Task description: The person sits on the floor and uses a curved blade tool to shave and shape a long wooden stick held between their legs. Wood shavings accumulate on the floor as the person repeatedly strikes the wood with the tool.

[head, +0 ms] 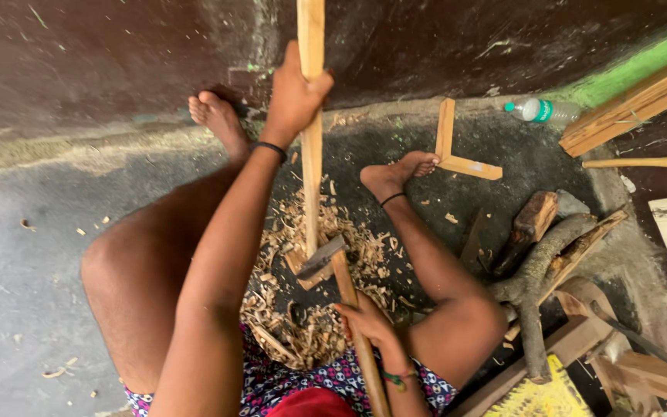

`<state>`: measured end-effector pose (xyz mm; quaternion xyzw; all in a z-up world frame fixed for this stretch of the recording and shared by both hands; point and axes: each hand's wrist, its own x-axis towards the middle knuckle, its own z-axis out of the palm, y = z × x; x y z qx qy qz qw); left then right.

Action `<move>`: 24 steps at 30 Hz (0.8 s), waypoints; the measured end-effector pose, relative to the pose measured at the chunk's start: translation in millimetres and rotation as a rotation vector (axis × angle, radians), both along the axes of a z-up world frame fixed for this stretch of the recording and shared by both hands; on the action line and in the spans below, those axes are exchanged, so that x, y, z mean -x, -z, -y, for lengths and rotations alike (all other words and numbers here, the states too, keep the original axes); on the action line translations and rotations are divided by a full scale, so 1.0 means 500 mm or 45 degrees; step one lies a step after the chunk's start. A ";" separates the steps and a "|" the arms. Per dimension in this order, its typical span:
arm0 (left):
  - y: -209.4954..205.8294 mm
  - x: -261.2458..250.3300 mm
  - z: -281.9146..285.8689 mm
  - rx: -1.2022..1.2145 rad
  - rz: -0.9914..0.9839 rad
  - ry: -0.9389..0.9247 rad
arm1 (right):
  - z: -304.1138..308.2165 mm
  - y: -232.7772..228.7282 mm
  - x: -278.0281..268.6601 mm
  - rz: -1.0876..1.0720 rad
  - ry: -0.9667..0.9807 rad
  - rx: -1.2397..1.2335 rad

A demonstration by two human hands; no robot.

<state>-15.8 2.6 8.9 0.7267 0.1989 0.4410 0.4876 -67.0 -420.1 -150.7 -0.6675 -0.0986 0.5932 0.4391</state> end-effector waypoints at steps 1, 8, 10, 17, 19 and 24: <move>0.001 -0.001 -0.002 0.027 -0.002 0.015 | 0.002 0.007 -0.001 -0.012 0.007 0.025; -0.004 0.008 -0.005 0.187 0.035 0.114 | 0.007 0.034 -0.033 -0.082 0.016 0.114; -0.015 0.010 0.004 0.278 0.027 0.148 | -0.006 0.030 -0.044 -0.081 0.002 0.107; 0.027 0.007 -0.025 0.478 0.113 0.414 | -0.067 0.071 -0.071 -0.277 0.136 0.112; 0.042 -0.011 -0.019 0.461 0.212 0.329 | -0.081 0.089 -0.070 -0.331 0.181 0.107; 0.029 -0.018 0.015 0.385 0.019 -0.013 | -0.122 0.115 -0.099 -0.511 0.278 0.038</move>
